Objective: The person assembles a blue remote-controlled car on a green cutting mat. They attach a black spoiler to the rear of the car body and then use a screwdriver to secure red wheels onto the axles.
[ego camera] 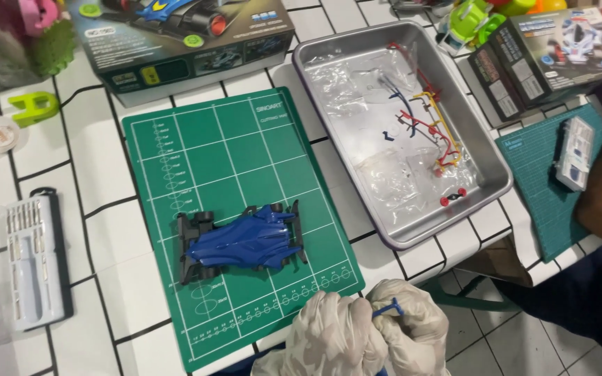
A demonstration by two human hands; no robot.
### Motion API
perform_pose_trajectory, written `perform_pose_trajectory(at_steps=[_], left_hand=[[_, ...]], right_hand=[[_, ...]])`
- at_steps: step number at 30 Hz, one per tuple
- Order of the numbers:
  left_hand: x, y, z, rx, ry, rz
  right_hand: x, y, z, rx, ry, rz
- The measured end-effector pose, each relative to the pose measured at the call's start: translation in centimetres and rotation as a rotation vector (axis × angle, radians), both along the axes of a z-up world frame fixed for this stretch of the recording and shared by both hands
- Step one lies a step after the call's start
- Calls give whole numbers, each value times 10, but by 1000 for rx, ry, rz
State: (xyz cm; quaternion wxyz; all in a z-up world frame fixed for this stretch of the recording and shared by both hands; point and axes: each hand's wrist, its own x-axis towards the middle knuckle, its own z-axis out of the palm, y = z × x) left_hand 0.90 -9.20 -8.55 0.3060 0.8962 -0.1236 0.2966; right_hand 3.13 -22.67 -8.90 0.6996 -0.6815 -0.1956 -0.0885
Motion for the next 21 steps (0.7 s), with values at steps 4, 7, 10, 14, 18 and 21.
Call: perform_pose_trajectory(at_steps=[4,7,10,14,18,21], left_hand=[[-1,-7,-16,55,4,24],[-5,-12,-30,151,40,116],[-5,-15,-31,46,105,128],[-5,-22,-12,-76,154,197],[-6,-30,-24,-204,93,221],[7,-39,-41,-175,-142,269]], right_hand=[[8,11,17,-52,-89,-15],[7,20,28,-108,-135,-87],[0,20,21,-236,-248,-257],[-8,15,20,-3,-100,-230],[-3,5,33,229,230,-103],[-2,-4,23,143,256,-52]])
